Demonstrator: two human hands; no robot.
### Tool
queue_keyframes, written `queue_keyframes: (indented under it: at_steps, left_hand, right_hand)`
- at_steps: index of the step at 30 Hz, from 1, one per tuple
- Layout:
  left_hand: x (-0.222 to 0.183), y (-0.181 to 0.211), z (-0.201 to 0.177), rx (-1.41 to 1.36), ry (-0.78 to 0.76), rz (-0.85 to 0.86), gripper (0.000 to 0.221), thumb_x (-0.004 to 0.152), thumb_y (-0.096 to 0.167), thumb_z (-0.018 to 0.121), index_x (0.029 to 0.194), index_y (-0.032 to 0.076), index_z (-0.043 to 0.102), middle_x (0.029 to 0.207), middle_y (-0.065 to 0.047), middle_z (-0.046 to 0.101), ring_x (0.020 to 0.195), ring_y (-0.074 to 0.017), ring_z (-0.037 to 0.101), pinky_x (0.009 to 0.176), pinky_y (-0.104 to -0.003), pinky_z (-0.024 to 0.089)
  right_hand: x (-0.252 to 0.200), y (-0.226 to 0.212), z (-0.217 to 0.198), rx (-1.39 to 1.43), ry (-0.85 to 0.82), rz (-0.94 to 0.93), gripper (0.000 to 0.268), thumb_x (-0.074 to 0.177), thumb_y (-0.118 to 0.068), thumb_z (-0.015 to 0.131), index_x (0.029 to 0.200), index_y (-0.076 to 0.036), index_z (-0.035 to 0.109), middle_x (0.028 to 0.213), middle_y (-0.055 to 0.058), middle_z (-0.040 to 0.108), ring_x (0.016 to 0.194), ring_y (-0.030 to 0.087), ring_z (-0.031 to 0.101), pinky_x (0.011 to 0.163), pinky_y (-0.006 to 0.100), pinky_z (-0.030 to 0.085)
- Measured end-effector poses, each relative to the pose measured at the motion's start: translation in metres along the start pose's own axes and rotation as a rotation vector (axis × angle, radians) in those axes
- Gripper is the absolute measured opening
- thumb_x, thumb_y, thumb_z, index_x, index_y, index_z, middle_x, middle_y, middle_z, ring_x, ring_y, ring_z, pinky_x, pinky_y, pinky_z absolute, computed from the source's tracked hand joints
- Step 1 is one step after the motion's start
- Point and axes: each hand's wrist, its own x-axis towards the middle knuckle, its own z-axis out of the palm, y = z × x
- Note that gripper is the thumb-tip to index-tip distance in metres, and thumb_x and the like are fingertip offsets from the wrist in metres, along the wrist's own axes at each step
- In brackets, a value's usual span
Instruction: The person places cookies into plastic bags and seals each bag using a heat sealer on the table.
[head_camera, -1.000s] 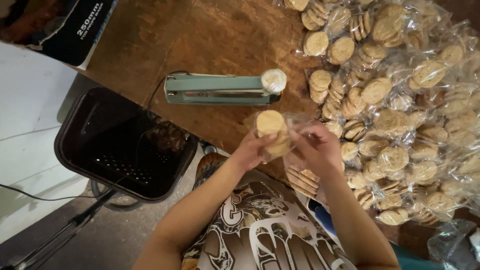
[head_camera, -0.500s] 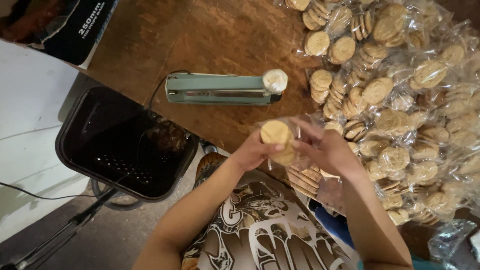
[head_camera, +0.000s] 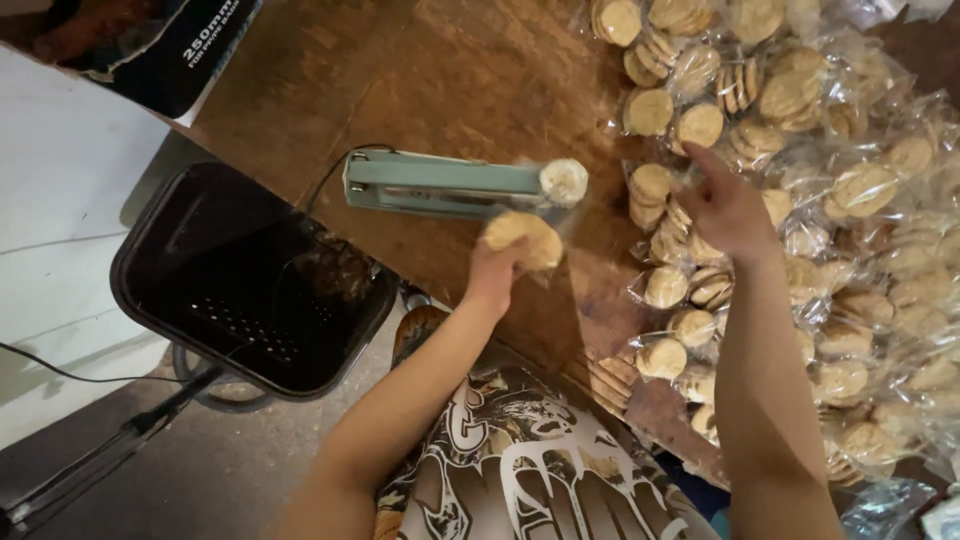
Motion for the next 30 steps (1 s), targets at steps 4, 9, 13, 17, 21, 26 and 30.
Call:
queue_keyframes:
  at_steps: [4, 9, 13, 17, 21, 26, 30]
  left_hand:
    - [0.002, 0.02, -0.002, -0.135, 0.213, 0.101, 0.051, 0.086, 0.004, 0.075, 0.131, 0.012, 0.053, 0.117, -0.003, 0.066, 0.099, -0.0158, 0.065, 0.075, -0.03, 0.052]
    - [0.0, 0.048, -0.012, -0.266, 0.314, 0.143, 0.062, 0.085, 0.007, 0.076, 0.137, 0.018, 0.044, 0.126, -0.001, 0.06, 0.108, -0.018, 0.061, 0.083, -0.034, 0.056]
    - [0.003, 0.055, -0.026, -0.281, 0.292, 0.189, 0.058, 0.086, 0.009, 0.078, 0.134, 0.017, 0.046, 0.125, -0.003, 0.06, 0.108, -0.0203, 0.061, 0.085, -0.037, 0.053]
    - [0.001, 0.058, -0.031, -0.216, 0.307, 0.14, 0.055, 0.086, 0.012, 0.078, 0.131, 0.018, 0.047, 0.124, -0.002, 0.061, 0.11, -0.018, 0.062, 0.086, -0.039, 0.053]
    - [-0.002, 0.058, -0.04, -0.124, 0.278, 0.104, 0.051, 0.088, 0.016, 0.078, 0.129, 0.018, 0.049, 0.123, -0.002, 0.063, 0.111, -0.0182, 0.061, 0.085, -0.038, 0.052]
    - [-0.005, 0.067, -0.037, -0.062, 0.24, 0.044, 0.042, 0.087, 0.021, 0.076, 0.125, 0.017, 0.057, 0.121, 0.002, 0.065, 0.111, -0.0143, 0.063, 0.085, -0.036, 0.056]
    - [-0.008, 0.068, -0.035, -0.056, 0.215, 0.06, 0.04, 0.09, 0.024, 0.075, 0.126, 0.018, 0.058, 0.119, 0.0, 0.065, 0.105, -0.0156, 0.063, 0.08, -0.032, 0.054]
  right_hand:
    - [0.022, -0.015, 0.003, 0.199, 0.134, -0.076, 0.036, 0.106, -0.027, 0.07, 0.138, -0.01, 0.069, 0.075, 0.005, 0.066, 0.067, 0.011, 0.057, 0.062, 0.03, 0.044]
    - [0.037, -0.08, 0.047, 0.184, 0.164, -0.526, 0.029, 0.102, -0.01, 0.071, 0.131, -0.012, 0.071, 0.123, 0.013, 0.071, 0.111, 0.023, 0.067, 0.092, 0.039, 0.056]
    - [0.053, -0.128, 0.103, -0.266, 0.089, -0.579, 0.029, 0.095, -0.011, 0.065, 0.123, -0.017, 0.069, 0.125, 0.011, 0.067, 0.123, 0.034, 0.059, 0.102, 0.051, 0.048]
    - [0.078, -0.134, 0.122, -0.238, -0.012, -0.41, 0.045, 0.092, -0.014, 0.057, 0.136, -0.013, 0.062, 0.127, 0.018, 0.061, 0.12, 0.042, 0.054, 0.098, 0.054, 0.047]
    - [0.078, -0.123, 0.132, -0.178, 0.095, -0.42, 0.041, 0.099, -0.019, 0.058, 0.139, -0.013, 0.06, 0.128, 0.018, 0.061, 0.123, 0.044, 0.052, 0.102, 0.057, 0.044]
    - [0.08, -0.127, 0.128, -0.151, 0.114, -0.38, 0.045, 0.098, -0.023, 0.06, 0.141, -0.012, 0.057, 0.13, 0.021, 0.06, 0.123, 0.048, 0.051, 0.101, 0.057, 0.042]
    - [0.083, -0.126, 0.132, -0.147, 0.065, -0.322, 0.048, 0.097, -0.023, 0.058, 0.144, -0.012, 0.055, 0.132, 0.02, 0.059, 0.121, 0.046, 0.054, 0.103, 0.056, 0.043]
